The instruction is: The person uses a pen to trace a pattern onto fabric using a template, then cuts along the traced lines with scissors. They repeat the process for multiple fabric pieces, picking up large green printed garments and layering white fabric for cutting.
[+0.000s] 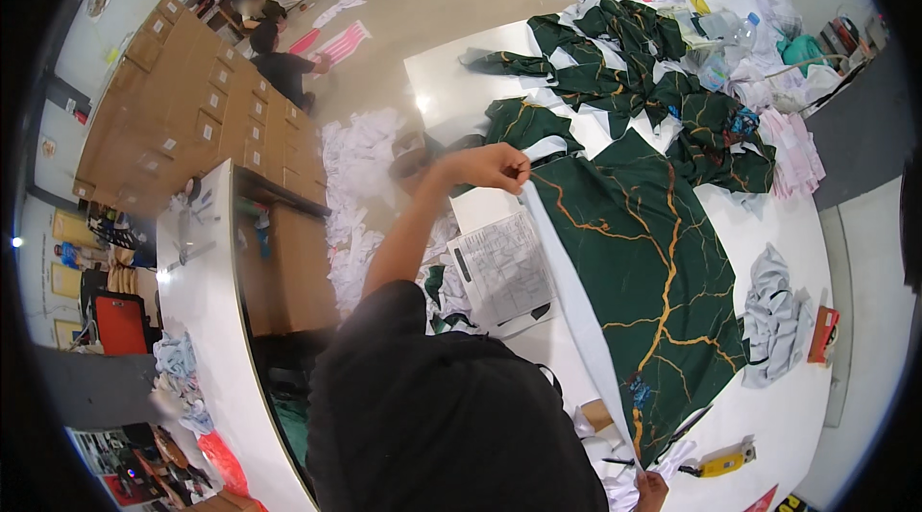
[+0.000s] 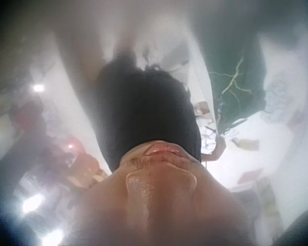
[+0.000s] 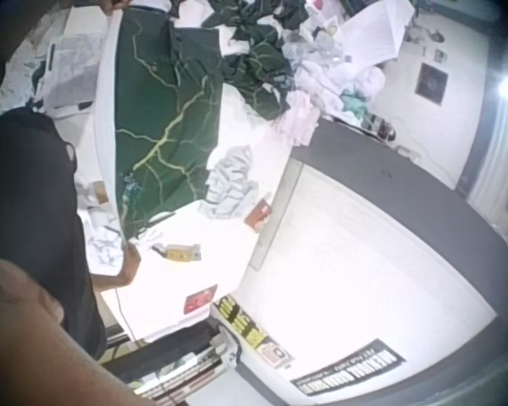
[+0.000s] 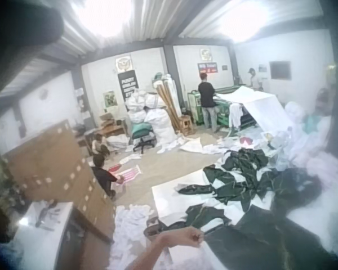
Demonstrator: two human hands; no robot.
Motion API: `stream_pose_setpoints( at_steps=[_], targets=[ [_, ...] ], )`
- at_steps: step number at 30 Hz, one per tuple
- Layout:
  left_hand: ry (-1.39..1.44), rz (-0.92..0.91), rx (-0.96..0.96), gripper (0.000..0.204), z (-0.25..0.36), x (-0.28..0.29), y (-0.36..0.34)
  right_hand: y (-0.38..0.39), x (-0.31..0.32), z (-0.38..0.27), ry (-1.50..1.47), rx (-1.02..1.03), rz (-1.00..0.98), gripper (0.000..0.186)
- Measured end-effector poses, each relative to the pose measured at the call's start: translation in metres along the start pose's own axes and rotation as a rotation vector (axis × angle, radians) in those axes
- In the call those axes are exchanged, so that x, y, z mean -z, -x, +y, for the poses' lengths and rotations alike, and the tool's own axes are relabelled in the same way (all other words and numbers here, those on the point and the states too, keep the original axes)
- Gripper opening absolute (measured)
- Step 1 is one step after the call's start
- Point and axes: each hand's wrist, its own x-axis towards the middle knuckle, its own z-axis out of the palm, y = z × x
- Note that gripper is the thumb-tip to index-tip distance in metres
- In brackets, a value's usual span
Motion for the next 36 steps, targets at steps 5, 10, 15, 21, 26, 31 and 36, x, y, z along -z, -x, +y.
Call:
stream_pose_setpoints(
  at_steps=[5, 10, 15, 21, 26, 31, 36],
  targets=[
    [0.217, -0.061, -0.018, 0.022, 0.035, 0.007, -0.007, 0.027, -0.003, 0.037, -0.026, 0.103, 0.153, 0.022],
    [-0.385, 0.179, 0.071, 0.024, 0.01, 0.024, -0.027, -0.068, 0.015, -0.03, 0.302, 0.126, 0.236, 0.033],
    [-0.409, 0.191, 0.036, 0.02, 0.022, 0.019, -0.148, -0.113, 0.004, -0.026, -0.057, 0.164, 0.363, 0.031],
    [-0.487, 0.202, -0.081, 0.023, 0.012, -0.01, -0.297, -0.204, 0.014, 0.0, -0.194, 0.204, 0.571, 0.028],
    [-0.473, 0.305, -0.054, 0.025, -0.053, -0.007, -0.383, -0.277, 0.023, 0.004, -0.113, 0.077, 0.673, 0.025],
    [-0.569, 0.54, -0.044, 0.027, -0.089, -0.003, -0.408, -0.311, 0.026, -0.001, 0.023, 0.048, 0.682, 0.025],
    [-0.503, 0.699, -0.094, 0.025, -0.093, -0.023, -0.417, -0.314, 0.03, -0.002, 0.002, -0.015, 0.708, 0.026]
  ],
)
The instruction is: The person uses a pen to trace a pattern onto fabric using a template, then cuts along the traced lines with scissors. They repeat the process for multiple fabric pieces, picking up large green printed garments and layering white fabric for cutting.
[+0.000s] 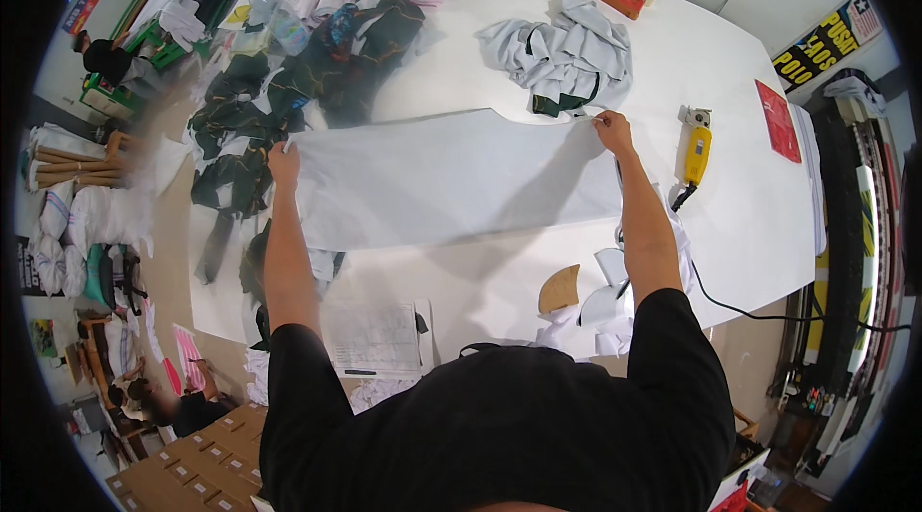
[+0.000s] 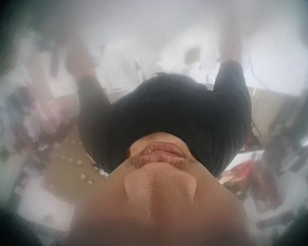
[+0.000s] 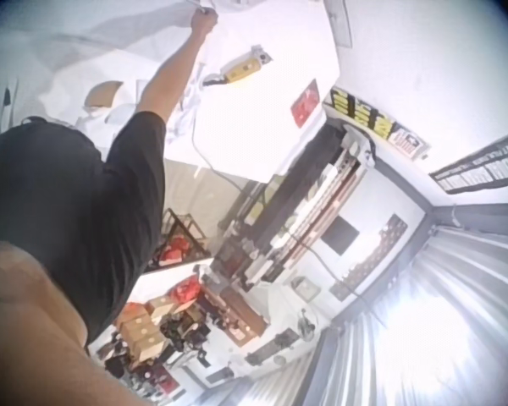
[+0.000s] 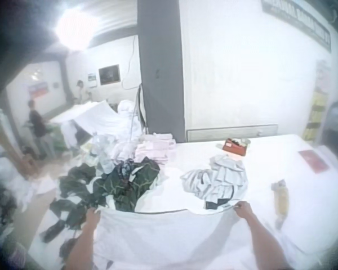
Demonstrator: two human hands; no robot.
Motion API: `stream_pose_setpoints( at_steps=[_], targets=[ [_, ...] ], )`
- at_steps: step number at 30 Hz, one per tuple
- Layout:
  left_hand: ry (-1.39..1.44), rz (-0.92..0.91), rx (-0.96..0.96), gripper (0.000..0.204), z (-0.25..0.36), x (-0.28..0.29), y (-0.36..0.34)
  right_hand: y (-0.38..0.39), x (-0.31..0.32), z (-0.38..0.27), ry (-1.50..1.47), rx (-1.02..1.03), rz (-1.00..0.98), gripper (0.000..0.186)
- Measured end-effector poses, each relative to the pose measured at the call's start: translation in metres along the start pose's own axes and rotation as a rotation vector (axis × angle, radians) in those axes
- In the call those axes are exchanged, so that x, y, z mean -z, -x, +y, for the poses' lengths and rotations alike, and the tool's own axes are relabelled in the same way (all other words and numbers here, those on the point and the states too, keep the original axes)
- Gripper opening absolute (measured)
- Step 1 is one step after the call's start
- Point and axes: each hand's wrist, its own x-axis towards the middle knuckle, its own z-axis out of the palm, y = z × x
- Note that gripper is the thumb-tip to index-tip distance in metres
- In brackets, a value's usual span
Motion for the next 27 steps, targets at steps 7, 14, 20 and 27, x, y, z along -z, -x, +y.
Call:
stream_pose_setpoints(
  at_steps=[7, 14, 20, 27],
  targets=[
    [-0.163, 0.262, -0.091, 0.028, -0.048, 0.007, -0.036, -0.016, -0.018, -0.03, 0.157, -0.023, -0.004, 0.042],
    [0.054, 0.139, 0.038, 0.028, 0.043, -0.01, 0.018, 0.017, 0.002, -0.018, 0.176, -0.081, 0.156, 0.026],
    [-0.011, 0.298, -0.351, 0.023, 0.033, 0.052, 0.125, 0.122, 0.005, 0.0, 0.058, 0.239, 0.199, 0.023],
    [-0.217, -0.038, 0.31, 0.032, 0.051, 0.084, 0.284, 0.231, 0.018, 0.019, 0.203, -0.081, 0.19, 0.023]
  ],
)
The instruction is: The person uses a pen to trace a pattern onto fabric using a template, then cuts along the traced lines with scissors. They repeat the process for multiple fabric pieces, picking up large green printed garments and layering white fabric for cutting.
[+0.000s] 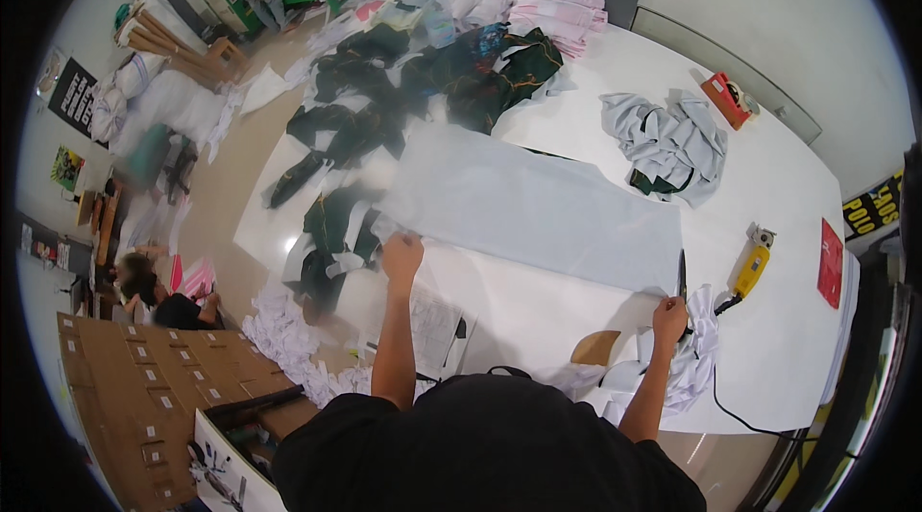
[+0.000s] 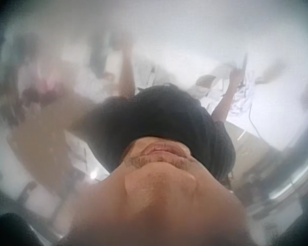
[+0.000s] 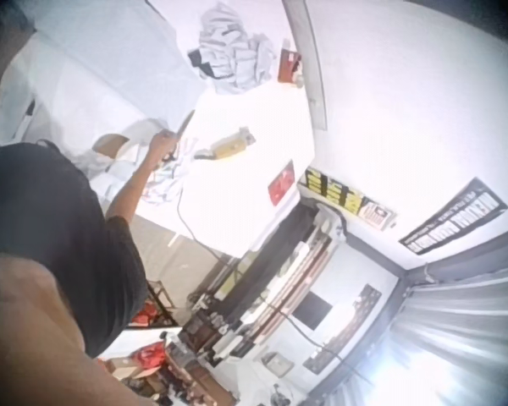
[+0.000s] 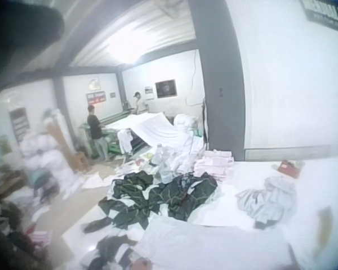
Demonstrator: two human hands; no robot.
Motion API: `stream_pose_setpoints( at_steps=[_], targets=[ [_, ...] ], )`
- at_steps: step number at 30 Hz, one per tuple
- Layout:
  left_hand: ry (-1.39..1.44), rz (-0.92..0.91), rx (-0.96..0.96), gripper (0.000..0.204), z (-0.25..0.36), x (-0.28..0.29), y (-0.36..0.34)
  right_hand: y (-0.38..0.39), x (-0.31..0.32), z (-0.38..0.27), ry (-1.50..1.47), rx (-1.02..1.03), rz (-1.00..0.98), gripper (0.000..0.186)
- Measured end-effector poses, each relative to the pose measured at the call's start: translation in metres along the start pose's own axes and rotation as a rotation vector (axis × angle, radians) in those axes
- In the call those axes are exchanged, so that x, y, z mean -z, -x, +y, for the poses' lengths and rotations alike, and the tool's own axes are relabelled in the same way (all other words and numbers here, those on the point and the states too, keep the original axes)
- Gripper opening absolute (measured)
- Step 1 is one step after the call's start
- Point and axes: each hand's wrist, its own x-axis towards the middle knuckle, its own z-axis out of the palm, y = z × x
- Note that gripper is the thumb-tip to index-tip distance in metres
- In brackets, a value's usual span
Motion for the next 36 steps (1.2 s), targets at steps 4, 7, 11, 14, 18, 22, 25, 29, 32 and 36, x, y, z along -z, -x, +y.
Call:
stream_pose_setpoints(
  at_steps=[4, 7, 11, 14, 18, 22, 25, 29, 32, 36],
  targets=[
    [-0.234, -0.018, 0.115, 0.046, 0.003, -0.002, 0.004, -0.008, 0.005, -0.006, 0.226, -0.084, -0.057, 0.036],
    [-0.203, -0.041, 0.174, 0.047, 0.01, -0.014, -0.003, -0.017, -0.001, -0.006, 0.243, -0.205, -0.097, 0.044],
    [-0.088, -0.045, 0.242, 0.043, 0.04, -0.019, 0.007, -0.019, -0.017, 0.0, 0.25, -0.203, 0.002, 0.045],
    [-0.052, 0.029, 0.212, 0.037, 0.035, -0.044, 0.001, -0.033, -0.029, 0.017, -0.058, -0.3, -0.11, 0.041],
    [0.629, 0.183, 0.156, 0.022, 0.007, -0.057, -0.003, -0.021, -0.013, -0.001, -0.642, -0.429, -0.136, 0.023],
    [1.229, 0.151, 0.282, 0.023, -0.016, -0.054, -0.017, -0.008, 0.01, -0.017, -1.319, -0.504, 0.068, 0.013],
    [1.143, 0.206, 0.278, 0.028, -0.058, -0.072, -0.049, -0.023, 0.009, -0.017, -1.406, -0.419, 0.047, 0.01],
    [1.412, -0.006, 0.488, 0.035, -0.007, -0.095, -0.065, -0.043, 0.027, 0.031, -1.47, -0.4, 0.094, 0.012],
    [1.025, 0.272, 0.076, 0.032, -0.116, -0.088, -0.169, -0.083, -0.009, -0.05, -1.655, -0.441, -0.103, 0.014],
    [0.819, 0.255, -0.236, 0.017, -0.023, -0.08, -0.262, -0.179, 0.008, -0.061, -1.734, -0.333, -0.124, 0.013]
  ],
)
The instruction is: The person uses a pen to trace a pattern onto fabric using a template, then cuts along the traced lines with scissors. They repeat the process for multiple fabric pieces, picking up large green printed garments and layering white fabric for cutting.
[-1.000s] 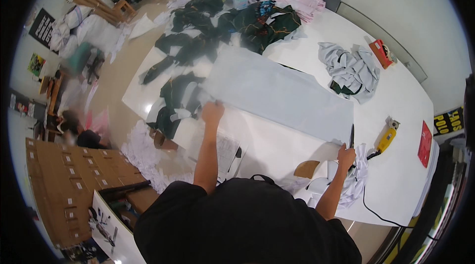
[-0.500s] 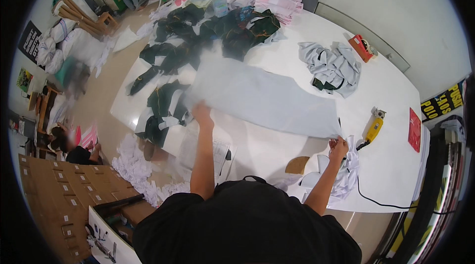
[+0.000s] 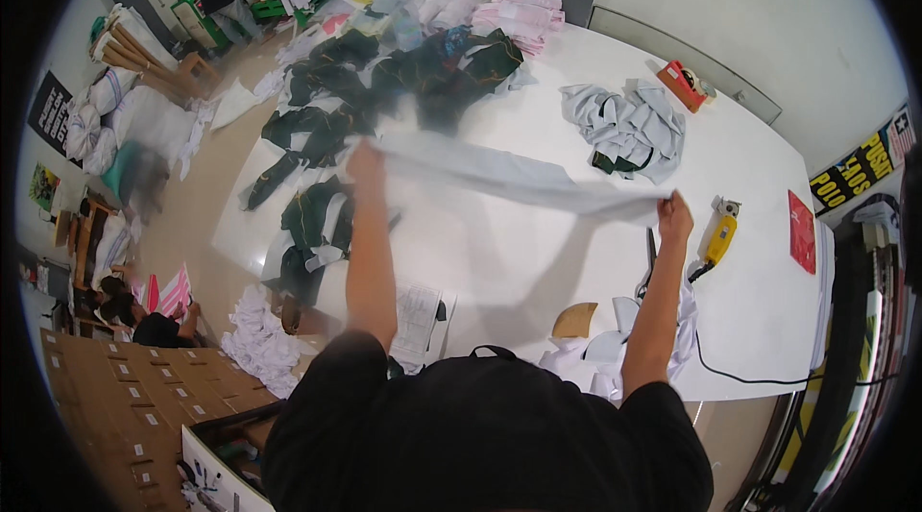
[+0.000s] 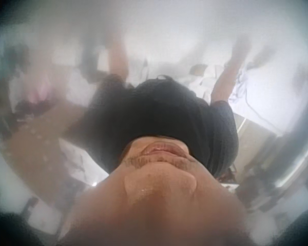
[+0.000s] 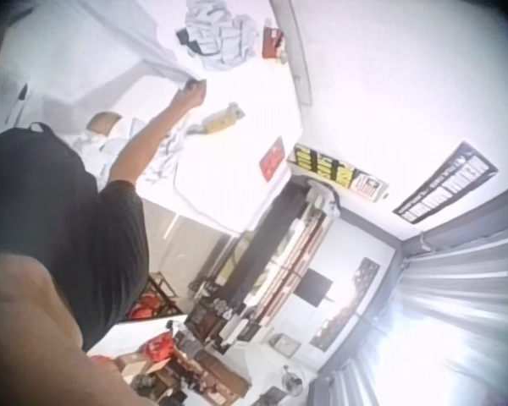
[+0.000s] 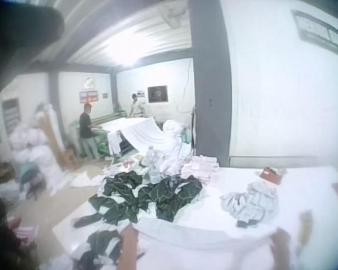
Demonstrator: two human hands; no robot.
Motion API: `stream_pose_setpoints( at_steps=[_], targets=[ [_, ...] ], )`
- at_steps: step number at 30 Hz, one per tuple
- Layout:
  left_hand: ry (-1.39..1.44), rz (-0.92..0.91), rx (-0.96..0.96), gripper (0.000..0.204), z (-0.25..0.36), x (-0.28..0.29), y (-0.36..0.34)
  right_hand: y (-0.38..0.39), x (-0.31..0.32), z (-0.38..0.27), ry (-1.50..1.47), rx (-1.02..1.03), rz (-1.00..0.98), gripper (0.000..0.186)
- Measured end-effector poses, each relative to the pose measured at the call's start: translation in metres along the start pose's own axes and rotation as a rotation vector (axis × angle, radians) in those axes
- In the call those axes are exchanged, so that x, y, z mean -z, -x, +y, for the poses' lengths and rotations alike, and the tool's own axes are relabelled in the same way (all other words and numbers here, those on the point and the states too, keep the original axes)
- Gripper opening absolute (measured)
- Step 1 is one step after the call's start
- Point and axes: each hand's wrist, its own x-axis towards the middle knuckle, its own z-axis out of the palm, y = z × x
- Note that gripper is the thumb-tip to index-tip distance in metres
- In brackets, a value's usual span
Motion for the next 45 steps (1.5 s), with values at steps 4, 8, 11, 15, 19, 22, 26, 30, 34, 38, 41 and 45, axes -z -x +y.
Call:
stream_pose_setpoints(
  at_steps=[4, 8, 11, 15, 19, 22, 26, 30, 34, 38, 41, 45],
  targets=[
    [0.764, 0.045, 0.559, 0.023, 0.135, -0.07, -0.023, -0.014, -0.041, -0.065, 0.033, 0.136, -0.054, 0.009],
    [1.063, -0.022, 0.257, 0.015, 0.247, -0.005, -0.021, 0.048, -0.106, -0.097, -0.045, 0.268, -0.101, 0.014],
    [0.758, 0.022, 0.114, 0.014, 0.287, 0.028, 0.013, 0.085, -0.098, -0.11, -0.031, 0.314, -0.119, 0.015],
    [0.588, 0.059, 0.106, 0.011, 0.254, 0.072, 0.054, 0.101, -0.048, -0.079, 0.065, 0.27, -0.036, 0.009],
    [0.718, 0.089, 0.451, 0.015, 0.198, 0.089, 0.109, 0.106, 0.016, -0.023, 0.163, 0.093, 0.049, 0.01],
    [0.536, 0.166, 0.587, 0.017, 0.146, 0.089, 0.144, 0.104, 0.066, 0.026, 0.407, 0.018, 0.12, 0.016],
    [0.479, 0.18, 0.683, 0.017, 0.106, 0.094, 0.168, 0.114, 0.088, 0.048, 0.756, -0.046, 0.217, 0.021],
    [0.42, 0.152, 0.691, 0.019, 0.092, 0.106, 0.171, 0.126, 0.09, 0.042, 0.765, -0.088, 0.208, 0.022],
    [0.446, 0.246, 0.702, 0.023, 0.116, 0.097, 0.17, 0.124, 0.094, 0.038, 0.77, -0.095, 0.171, 0.024],
    [0.351, 0.17, 0.632, 0.022, 0.075, 0.117, 0.166, 0.121, 0.099, 0.036, 0.811, -0.059, 0.169, 0.023],
    [-0.152, -0.006, 0.53, 0.019, 0.051, 0.138, 0.161, 0.119, 0.113, 0.036, 0.852, -0.112, 0.162, 0.021],
    [0.219, 0.083, 0.522, 0.02, 0.059, 0.138, 0.18, 0.125, 0.111, 0.037, 0.813, -0.065, 0.129, 0.021]
  ],
)
